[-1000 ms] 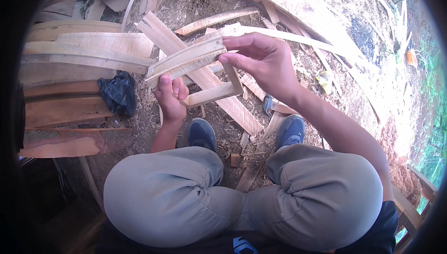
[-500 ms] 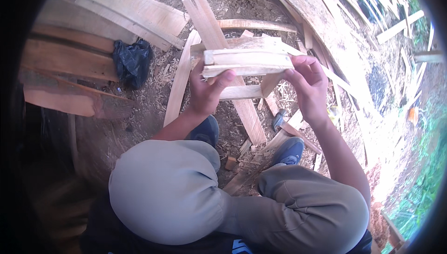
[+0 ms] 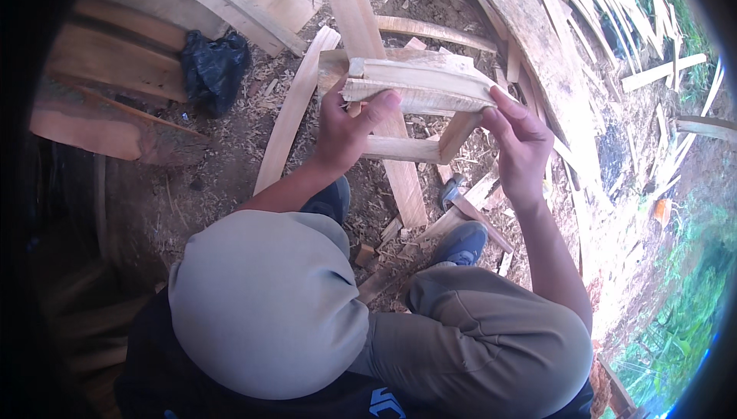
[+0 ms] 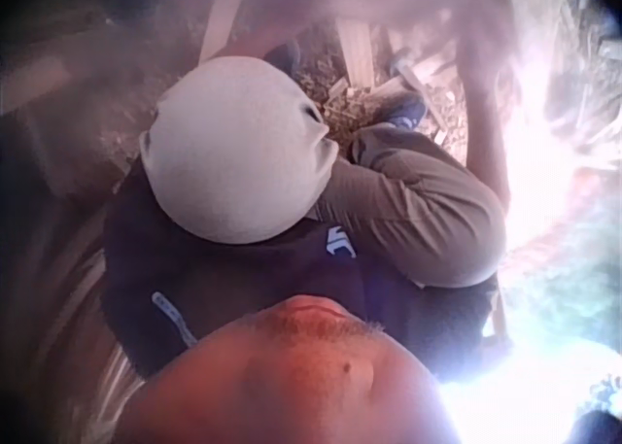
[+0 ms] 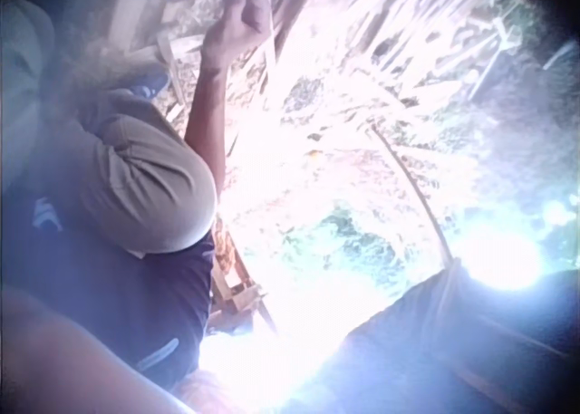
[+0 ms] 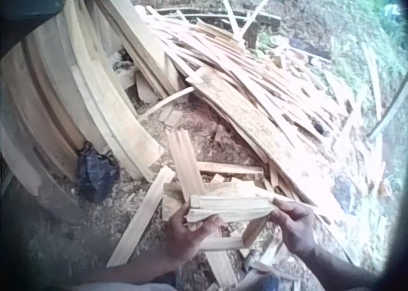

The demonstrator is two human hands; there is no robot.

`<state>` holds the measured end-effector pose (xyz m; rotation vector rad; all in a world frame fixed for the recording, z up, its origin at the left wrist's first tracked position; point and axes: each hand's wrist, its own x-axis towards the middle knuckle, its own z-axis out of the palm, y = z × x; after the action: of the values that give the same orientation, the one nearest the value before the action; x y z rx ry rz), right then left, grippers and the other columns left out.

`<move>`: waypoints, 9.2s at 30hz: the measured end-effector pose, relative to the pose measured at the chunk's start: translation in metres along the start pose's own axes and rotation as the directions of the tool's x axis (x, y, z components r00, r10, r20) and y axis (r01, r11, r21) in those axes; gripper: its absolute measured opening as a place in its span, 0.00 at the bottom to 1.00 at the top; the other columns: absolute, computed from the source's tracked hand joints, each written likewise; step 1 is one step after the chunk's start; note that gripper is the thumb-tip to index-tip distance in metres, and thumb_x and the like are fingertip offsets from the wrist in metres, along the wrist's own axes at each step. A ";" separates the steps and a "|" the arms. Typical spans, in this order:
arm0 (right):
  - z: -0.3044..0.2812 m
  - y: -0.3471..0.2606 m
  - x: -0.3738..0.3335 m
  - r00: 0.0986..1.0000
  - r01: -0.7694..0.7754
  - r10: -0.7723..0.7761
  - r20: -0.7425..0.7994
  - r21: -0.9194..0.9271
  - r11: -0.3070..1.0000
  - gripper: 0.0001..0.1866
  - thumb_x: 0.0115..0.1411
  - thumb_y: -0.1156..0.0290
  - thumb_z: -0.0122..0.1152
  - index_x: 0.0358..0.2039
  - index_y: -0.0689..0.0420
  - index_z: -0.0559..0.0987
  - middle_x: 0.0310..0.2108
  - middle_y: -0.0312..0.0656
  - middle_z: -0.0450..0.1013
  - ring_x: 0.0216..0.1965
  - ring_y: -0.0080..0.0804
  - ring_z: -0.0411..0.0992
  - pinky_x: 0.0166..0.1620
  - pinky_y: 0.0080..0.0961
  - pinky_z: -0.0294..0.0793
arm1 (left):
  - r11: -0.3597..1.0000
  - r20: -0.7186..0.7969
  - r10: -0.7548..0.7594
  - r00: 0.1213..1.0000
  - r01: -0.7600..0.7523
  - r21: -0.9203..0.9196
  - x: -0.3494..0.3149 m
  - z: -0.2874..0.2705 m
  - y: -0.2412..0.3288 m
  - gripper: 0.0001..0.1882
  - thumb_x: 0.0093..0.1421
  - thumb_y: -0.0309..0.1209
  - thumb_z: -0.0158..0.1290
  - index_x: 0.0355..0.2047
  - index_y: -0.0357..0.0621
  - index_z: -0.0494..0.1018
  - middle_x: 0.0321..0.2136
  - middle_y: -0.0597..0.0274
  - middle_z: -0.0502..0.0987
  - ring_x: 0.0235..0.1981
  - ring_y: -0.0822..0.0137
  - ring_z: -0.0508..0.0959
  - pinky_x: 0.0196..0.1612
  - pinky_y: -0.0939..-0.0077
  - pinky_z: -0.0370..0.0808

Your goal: The person assembles a small wooden frame by hand, fitting thin wooden slats into a rectangular structure. They use a hammer to tap pieces into place and adjust the alignment of the frame components.

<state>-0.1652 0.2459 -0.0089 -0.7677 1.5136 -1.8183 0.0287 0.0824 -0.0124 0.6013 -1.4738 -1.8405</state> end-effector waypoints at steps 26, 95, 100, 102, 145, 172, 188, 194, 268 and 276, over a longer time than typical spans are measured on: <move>-0.001 -0.012 0.000 0.995 0.094 -0.090 0.038 -0.124 0.988 0.17 0.62 0.79 0.64 0.53 0.63 0.79 0.43 0.41 0.80 0.38 0.18 0.75 0.36 0.13 0.71 | 0.999 0.036 0.041 0.999 -0.041 -0.005 -0.002 -0.006 -0.007 0.23 0.60 0.40 0.64 0.49 0.38 0.75 0.39 0.61 0.81 0.40 0.73 0.78 0.44 0.76 0.75; -0.001 0.014 -0.004 0.992 -0.125 0.125 0.016 0.215 0.969 0.04 0.66 0.78 0.57 0.36 0.53 0.74 0.39 0.40 0.77 0.45 0.29 0.75 0.55 0.34 0.72 | 0.989 0.040 0.021 0.999 -0.026 0.145 -0.014 -0.010 -0.021 0.22 0.70 0.43 0.48 0.55 0.40 0.69 0.22 0.76 0.68 0.18 0.86 0.62 0.21 0.87 0.61; -0.003 0.016 -0.006 0.990 -0.135 0.140 0.005 0.290 0.948 0.02 0.65 0.77 0.60 0.36 0.56 0.76 0.39 0.40 0.78 0.43 0.26 0.76 0.53 0.31 0.74 | 0.989 -0.005 0.023 1.000 -0.022 0.145 -0.011 -0.003 -0.021 0.23 0.68 0.48 0.51 0.46 0.39 0.73 0.26 0.67 0.75 0.28 0.78 0.72 0.33 0.76 0.70; -0.003 0.014 -0.006 0.991 -0.130 0.132 0.010 0.241 0.962 0.01 0.64 0.76 0.62 0.35 0.57 0.78 0.36 0.38 0.79 0.39 0.24 0.76 0.52 0.29 0.76 | 0.989 -0.058 -0.087 0.995 0.093 0.118 -0.014 -0.005 -0.022 0.24 0.68 0.50 0.50 0.47 0.39 0.73 0.24 0.68 0.74 0.24 0.79 0.70 0.28 0.77 0.69; -0.020 0.007 0.009 0.926 -0.375 0.354 -0.129 -0.229 0.898 0.16 0.66 0.63 0.63 0.51 0.57 0.80 0.39 0.39 0.80 0.39 0.22 0.78 0.43 0.23 0.79 | 0.876 0.131 -0.422 0.897 0.366 0.315 0.018 0.021 -0.023 0.31 0.64 0.49 0.57 0.52 0.36 0.61 0.25 0.69 0.67 0.18 0.80 0.66 0.20 0.83 0.66; -0.116 0.029 0.038 0.900 -0.433 0.401 -0.171 -0.247 0.867 0.12 0.68 0.67 0.52 0.45 0.59 0.76 0.34 0.38 0.75 0.33 0.22 0.71 0.39 0.22 0.75 | 0.246 0.340 -0.238 0.910 -0.282 0.927 0.141 0.046 -0.077 0.26 0.67 0.39 0.50 0.60 0.36 0.68 0.55 0.43 0.70 0.57 0.47 0.72 0.61 0.57 0.67; -0.160 0.049 0.000 0.664 -0.657 0.636 -0.393 0.099 0.747 0.15 0.65 0.58 0.56 0.45 0.54 0.73 0.32 0.33 0.69 0.29 0.20 0.66 0.38 0.26 0.72 | 0.122 0.201 -0.250 0.947 -0.175 0.977 0.142 0.037 -0.043 0.22 0.69 0.37 0.44 0.57 0.35 0.70 0.50 0.43 0.72 0.50 0.51 0.77 0.55 0.57 0.75; -0.140 0.048 -0.009 0.775 -0.619 0.620 -0.122 0.046 0.784 0.16 0.71 0.56 0.52 0.48 0.53 0.77 0.40 0.34 0.70 0.41 0.22 0.68 0.48 0.27 0.70 | 0.034 0.230 -0.237 0.944 -0.229 0.973 0.170 -0.017 -0.053 0.21 0.63 0.36 0.52 0.56 0.44 0.73 0.50 0.45 0.73 0.54 0.45 0.74 0.56 0.55 0.71; -0.146 0.115 -0.170 0.744 -0.379 0.667 -0.035 -0.844 0.379 0.14 0.72 0.63 0.43 0.46 0.60 0.72 0.41 0.54 0.76 0.46 0.53 0.74 0.49 0.46 0.70 | 0.764 0.401 0.149 0.904 -0.363 0.534 0.122 0.046 -0.054 0.12 0.55 0.35 0.68 0.33 0.38 0.83 0.24 0.59 0.83 0.23 0.75 0.78 0.28 0.78 0.74; -0.116 0.033 -0.136 0.819 -0.219 0.568 -0.080 -0.959 0.180 0.21 0.63 0.50 0.61 0.47 0.52 0.76 0.33 0.48 0.78 0.35 0.44 0.78 0.39 0.41 0.75 | 0.718 0.431 0.109 0.896 -0.371 0.589 0.121 0.041 -0.048 0.13 0.56 0.35 0.67 0.37 0.39 0.84 0.31 0.58 0.85 0.31 0.71 0.83 0.36 0.78 0.77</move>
<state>-0.1670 0.4192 -0.0655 -0.9406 2.2594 -0.1481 -0.0910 0.0234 -0.0408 0.3464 -2.3775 -1.2206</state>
